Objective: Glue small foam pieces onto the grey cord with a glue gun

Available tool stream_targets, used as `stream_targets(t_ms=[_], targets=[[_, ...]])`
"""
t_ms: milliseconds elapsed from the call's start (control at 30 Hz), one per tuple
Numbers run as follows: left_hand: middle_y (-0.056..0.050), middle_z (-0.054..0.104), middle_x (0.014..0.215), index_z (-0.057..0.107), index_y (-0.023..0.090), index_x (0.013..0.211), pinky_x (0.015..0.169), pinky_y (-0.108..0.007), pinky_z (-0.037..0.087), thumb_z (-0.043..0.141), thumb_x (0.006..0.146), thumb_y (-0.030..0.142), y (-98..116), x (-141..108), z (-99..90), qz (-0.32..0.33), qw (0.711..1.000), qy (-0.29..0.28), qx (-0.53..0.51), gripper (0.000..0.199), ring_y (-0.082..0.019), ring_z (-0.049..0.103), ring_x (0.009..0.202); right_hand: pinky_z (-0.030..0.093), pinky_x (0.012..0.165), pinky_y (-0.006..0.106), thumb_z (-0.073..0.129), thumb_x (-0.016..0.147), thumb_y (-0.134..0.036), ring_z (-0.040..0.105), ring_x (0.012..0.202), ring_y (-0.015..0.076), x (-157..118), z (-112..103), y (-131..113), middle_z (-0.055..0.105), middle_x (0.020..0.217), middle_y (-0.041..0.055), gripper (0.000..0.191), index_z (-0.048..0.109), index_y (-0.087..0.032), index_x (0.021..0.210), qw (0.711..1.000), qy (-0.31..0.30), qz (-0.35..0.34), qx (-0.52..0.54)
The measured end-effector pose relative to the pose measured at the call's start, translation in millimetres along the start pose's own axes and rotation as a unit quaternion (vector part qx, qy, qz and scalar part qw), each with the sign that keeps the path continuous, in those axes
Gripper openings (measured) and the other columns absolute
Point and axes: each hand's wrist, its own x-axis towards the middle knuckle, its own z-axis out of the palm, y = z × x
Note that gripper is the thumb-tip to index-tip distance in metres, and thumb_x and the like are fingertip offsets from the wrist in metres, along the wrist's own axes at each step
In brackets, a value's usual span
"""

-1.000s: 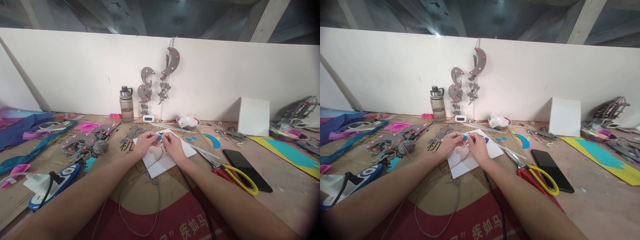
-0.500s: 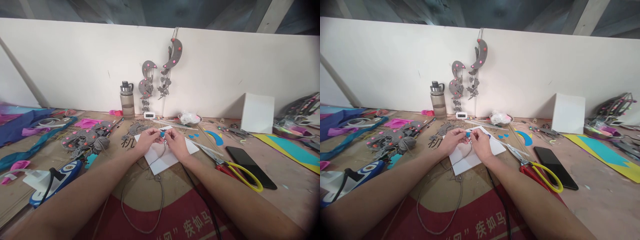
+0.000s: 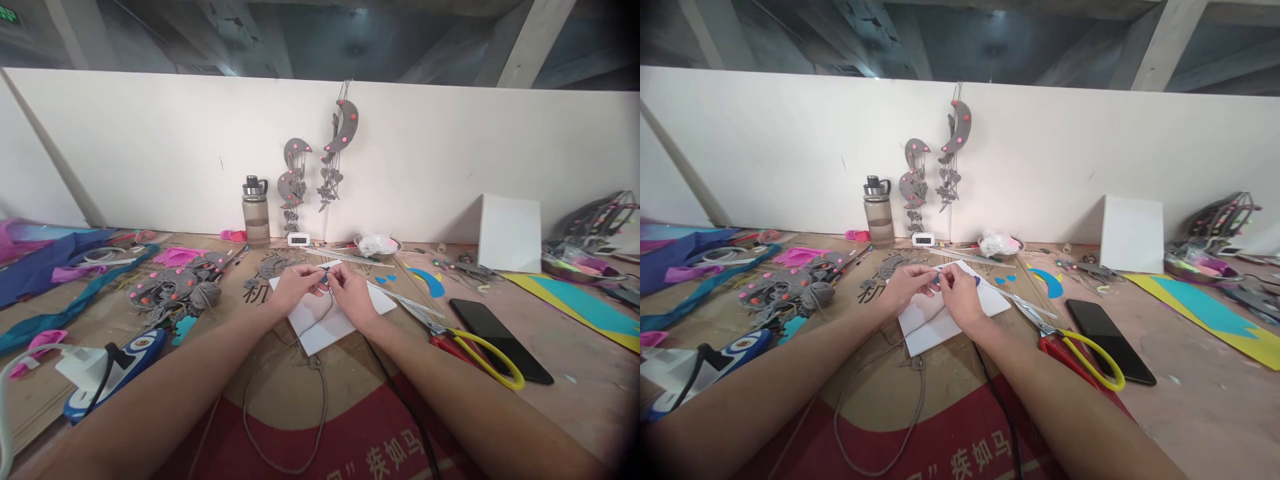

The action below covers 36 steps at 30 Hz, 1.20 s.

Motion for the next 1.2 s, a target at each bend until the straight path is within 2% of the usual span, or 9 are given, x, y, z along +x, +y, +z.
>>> stream_targets(t_ms=[100, 200, 467, 667, 767, 967, 1100, 1200], targets=[[-0.005, 0.067, 0.073, 0.068, 0.012, 0.077, 0.051, -0.024, 0.048, 0.075, 0.067, 0.035, 0.4, 1.2, -2.7, 0.007, 0.999, 0.03, 0.017, 0.026, -0.015, 0.065, 0.063, 0.043, 0.067, 0.028, 0.049, 0.084, -0.028, 0.057, 0.069, 0.0155, 1.3, -1.1, 1.4, 0.065, 0.077, 0.0019, 0.012, 0.057, -0.021, 0.089, 1.0, -0.015, -0.006, -0.003], [-0.004, 0.065, 0.072, 0.066, 0.013, 0.075, 0.046, -0.022, 0.044, 0.073, 0.067, 0.034, -2.0, 5.2, -6.4, 0.028, 0.997, 0.075, 0.022, 0.023, -0.014, 0.063, 0.06, 0.042, 0.068, 0.028, 0.049, 0.084, -0.027, 0.057, 0.07, 0.0153, 2.8, -4.0, -0.6, 0.066, 0.079, 0.002, 0.012, 0.059, -0.021, 0.086, 0.999, -0.02, -0.006, -0.027], [-0.003, 0.065, 0.065, 0.064, 0.013, 0.075, 0.054, -0.025, 0.051, 0.069, 0.071, 0.035, -11.8, 14.7, -22.1, 0.073, 0.987, 0.135, 0.058, 0.022, -0.014, 0.064, 0.059, 0.04, 0.062, 0.026, 0.05, 0.081, -0.027, 0.054, 0.065, 0.0128, 6.4, -13.6, -24.5, 0.064, 0.072, -0.0007, 0.014, 0.063, -0.021, 0.078, 0.997, -0.065, 0.036, -0.024], [-0.003, 0.068, 0.069, 0.067, 0.014, 0.082, 0.06, -0.026, 0.055, 0.069, 0.072, 0.031, -12.2, 18.1, -31.6, 0.122, 0.975, 0.171, 0.065, 0.021, -0.014, 0.066, 0.063, 0.037, 0.05, 0.024, 0.053, 0.077, -0.027, 0.05, 0.051, 0.0107, 11.8, -12.8, -16.4, 0.061, 0.061, -0.0021, 0.015, 0.065, -0.02, 0.081, 0.99, -0.109, 0.091, -0.017], [-0.003, 0.071, 0.079, 0.069, 0.014, 0.093, 0.063, -0.027, 0.057, 0.069, 0.072, 0.03, -9.3, 19.6, -31.0, 0.134, 0.975, 0.172, 0.043, 0.026, -0.013, 0.067, 0.065, 0.036, 0.049, 0.023, 0.052, 0.079, -0.03, 0.049, 0.05, 0.0105, 12.2, -12.8, -16.5, 0.058, 0.058, -0.0028, 0.017, 0.065, -0.019, 0.076, 0.991, -0.108, 0.076, -0.009], [-0.002, 0.069, 0.075, 0.069, 0.014, 0.089, 0.072, -0.032, 0.057, 0.067, 0.073, 0.029, -2.5, 17.8, -26.9, 0.149, 0.977, 0.152, 0.006, 0.022, -0.015, 0.067, 0.069, 0.038, 0.059, 0.025, 0.05, 0.082, -0.028, 0.051, 0.06, 0.0117, 3.2, -9.9, -28.9, 0.06, 0.065, -0.0027, 0.017, 0.064, -0.02, 0.076, 0.993, -0.11, 0.025, -0.031], [-0.003, 0.07, 0.079, 0.069, 0.014, 0.094, 0.077, -0.033, 0.057, 0.068, 0.073, 0.031, 0.1, 14.9, -24.9, 0.162, 0.978, 0.13, -0.005, 0.027, -0.014, 0.067, 0.073, 0.038, 0.064, 0.027, 0.048, 0.084, -0.023, 0.052, 0.064, 0.0133, -1.9, -3.6, -20.8, 0.061, 0.068, -0.0012, 0.017, 0.063, -0.02, 0.076, 0.99, -0.109, -0.033, -0.085], [-0.003, 0.07, 0.078, 0.069, 0.014, 0.093, 0.077, -0.033, 0.056, 0.068, 0.074, 0.032, -1.4, 13.9, -23.4, 0.167, 0.978, 0.12, 0.013, 0.026, -0.015, 0.067, 0.074, 0.04, 0.075, 0.032, 0.048, 0.086, -0.022, 0.055, 0.076, 0.017, -2.6, -1.3, -13.7, 0.064, 0.081, 0.0044, 0.017, 0.064, -0.02, 0.08, 0.984, -0.086, -0.079, -0.135]])
